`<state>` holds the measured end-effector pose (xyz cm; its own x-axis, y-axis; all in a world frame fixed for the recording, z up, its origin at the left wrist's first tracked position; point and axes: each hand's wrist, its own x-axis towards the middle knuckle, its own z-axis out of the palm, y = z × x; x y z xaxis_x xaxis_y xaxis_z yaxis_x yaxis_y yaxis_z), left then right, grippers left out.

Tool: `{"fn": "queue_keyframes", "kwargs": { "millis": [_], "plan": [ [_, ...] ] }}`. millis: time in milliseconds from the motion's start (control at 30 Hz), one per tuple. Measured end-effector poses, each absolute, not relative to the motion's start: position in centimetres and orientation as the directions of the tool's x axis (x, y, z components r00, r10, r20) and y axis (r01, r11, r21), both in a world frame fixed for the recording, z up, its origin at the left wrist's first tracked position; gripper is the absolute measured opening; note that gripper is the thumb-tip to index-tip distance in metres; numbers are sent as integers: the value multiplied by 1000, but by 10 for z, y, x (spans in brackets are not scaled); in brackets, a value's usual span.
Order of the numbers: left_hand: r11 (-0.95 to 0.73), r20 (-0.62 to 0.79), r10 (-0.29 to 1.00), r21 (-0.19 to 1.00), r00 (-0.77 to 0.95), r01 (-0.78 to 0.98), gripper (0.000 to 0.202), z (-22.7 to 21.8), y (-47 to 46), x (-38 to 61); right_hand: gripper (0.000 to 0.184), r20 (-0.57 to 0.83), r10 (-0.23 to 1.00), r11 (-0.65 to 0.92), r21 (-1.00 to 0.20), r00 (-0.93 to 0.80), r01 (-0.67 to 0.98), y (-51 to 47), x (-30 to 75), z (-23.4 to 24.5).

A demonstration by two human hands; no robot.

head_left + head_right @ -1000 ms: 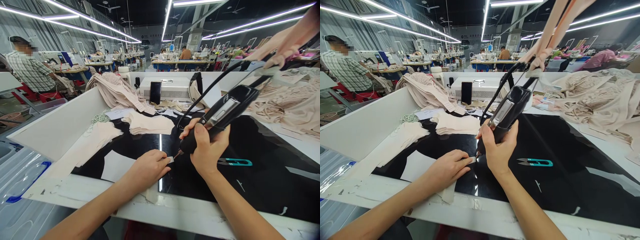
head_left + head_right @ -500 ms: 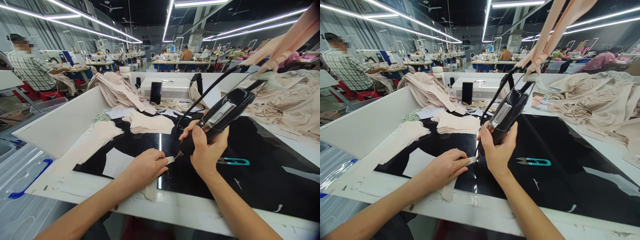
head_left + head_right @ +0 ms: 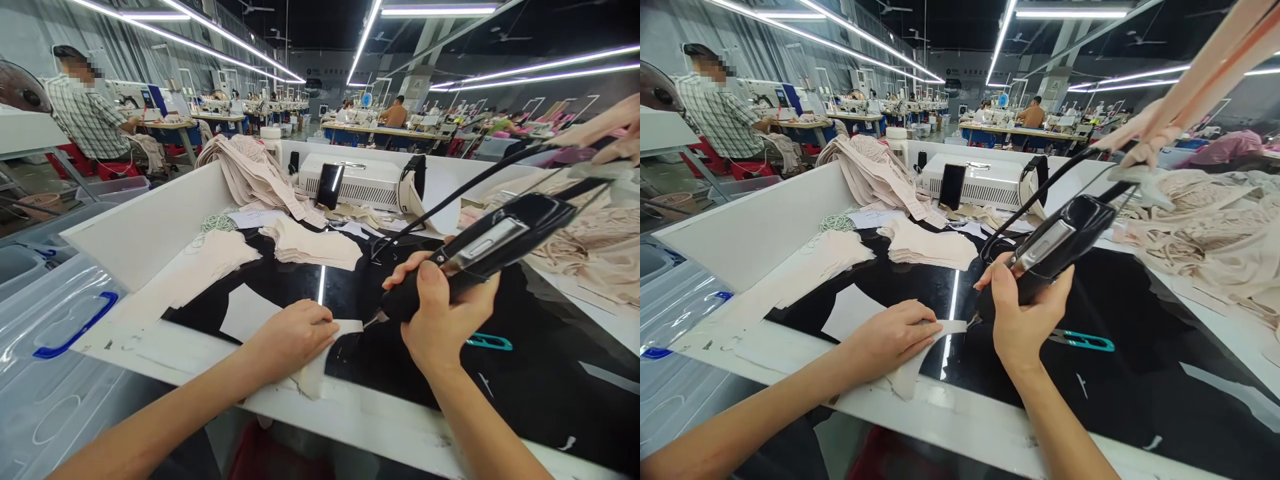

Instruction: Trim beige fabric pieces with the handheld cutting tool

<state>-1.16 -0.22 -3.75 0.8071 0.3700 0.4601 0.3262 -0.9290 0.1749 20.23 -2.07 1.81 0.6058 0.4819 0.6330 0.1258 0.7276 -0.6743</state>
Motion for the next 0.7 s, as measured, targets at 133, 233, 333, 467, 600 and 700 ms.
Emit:
{"fn": "queue_keyframes", "kwargs": {
  "millis": [133, 233, 333, 467, 600, 700],
  "plan": [
    [-915, 460, 401, 234, 792, 328, 21, -41, -2, -11, 42, 629, 474, 739, -664, 616, 109, -16, 195, 24],
    [-916, 469, 399, 238, 788, 322, 24, -42, -2, -10, 42, 626, 504, 741, -668, 595, 74, -12, 189, 25],
    [-923, 483, 384, 230, 787, 308, 29, -42, -2, -10, 43, 620, 533, 731, -680, 576, 55, -10, 184, 22],
    [-925, 487, 380, 226, 787, 307, 30, -41, -2, -9, 46, 613, 539, 721, -690, 579, 60, -7, 180, 18],
    [-927, 499, 373, 218, 782, 304, 27, -41, -2, -9, 43, 620, 538, 715, -694, 571, 79, -5, 181, 18],
    [-928, 508, 371, 220, 778, 299, 26, -41, -2, -9, 41, 626, 521, 726, -683, 580, 85, -6, 185, 20]
  ]
}}
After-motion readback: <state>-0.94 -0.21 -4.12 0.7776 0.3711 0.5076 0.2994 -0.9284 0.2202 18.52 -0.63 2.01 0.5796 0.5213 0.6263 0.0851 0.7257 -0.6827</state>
